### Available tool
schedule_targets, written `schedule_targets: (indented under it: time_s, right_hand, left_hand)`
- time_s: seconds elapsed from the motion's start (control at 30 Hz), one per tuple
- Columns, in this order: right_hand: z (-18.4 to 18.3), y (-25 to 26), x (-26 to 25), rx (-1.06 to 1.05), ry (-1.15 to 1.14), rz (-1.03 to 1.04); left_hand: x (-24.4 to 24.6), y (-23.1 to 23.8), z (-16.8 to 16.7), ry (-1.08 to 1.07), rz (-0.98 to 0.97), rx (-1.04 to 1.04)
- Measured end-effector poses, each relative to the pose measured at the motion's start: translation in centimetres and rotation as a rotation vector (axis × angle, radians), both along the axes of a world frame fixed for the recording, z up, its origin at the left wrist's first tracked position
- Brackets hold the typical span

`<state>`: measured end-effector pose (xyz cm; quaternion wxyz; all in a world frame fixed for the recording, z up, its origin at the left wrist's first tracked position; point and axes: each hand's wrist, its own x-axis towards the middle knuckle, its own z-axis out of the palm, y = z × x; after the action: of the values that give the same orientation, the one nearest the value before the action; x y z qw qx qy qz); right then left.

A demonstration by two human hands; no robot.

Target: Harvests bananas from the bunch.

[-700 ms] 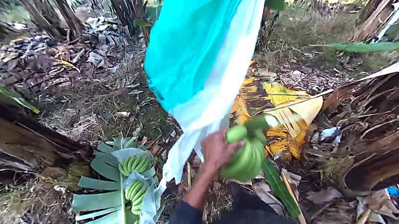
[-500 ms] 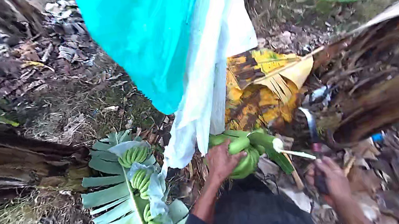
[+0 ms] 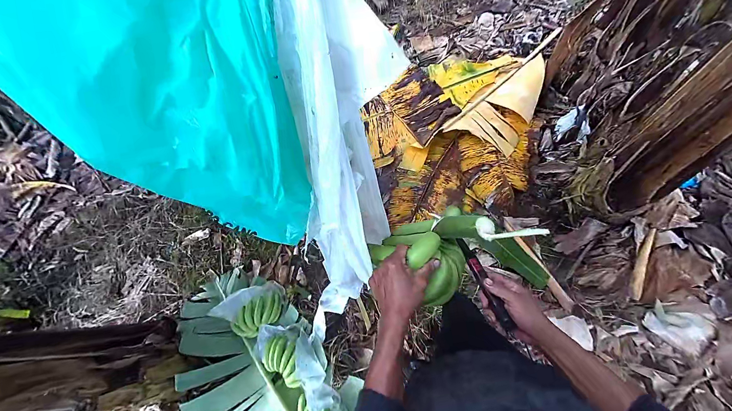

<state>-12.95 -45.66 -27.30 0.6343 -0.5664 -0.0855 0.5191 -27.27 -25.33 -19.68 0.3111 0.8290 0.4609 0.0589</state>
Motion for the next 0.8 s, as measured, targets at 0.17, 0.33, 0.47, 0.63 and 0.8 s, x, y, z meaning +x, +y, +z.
schedule_targets:
  time_s: [0.17,0.33,0.47,0.63,0.8]
  right_hand:
    - [1.7,4.4,0.7,-0.057,0.145,0.0]
    - [3.5,5.7,1.8,-0.074,0.317,-0.052]
    - [5.1,7.5,3.7,-0.108,0.406,-0.131]
    - [18.7,4.6,9.2,0.215,0.2,-0.33]
    - [18.0,2.3,21.4,0.277,-0.168,-0.571]
  left_hand:
    - [3.9,0.8,-0.7,0.071,0.037,-0.017]
    - [7.0,1.4,-2.2,0.105,0.024,-0.006]
    - [9.2,2.6,-4.3,0.065,-0.033,0.047]
    - [11.5,2.6,-6.7,0.011,-0.185,0.077]
    - [12.1,2.5,-11.1,0.004,-0.335,0.123]
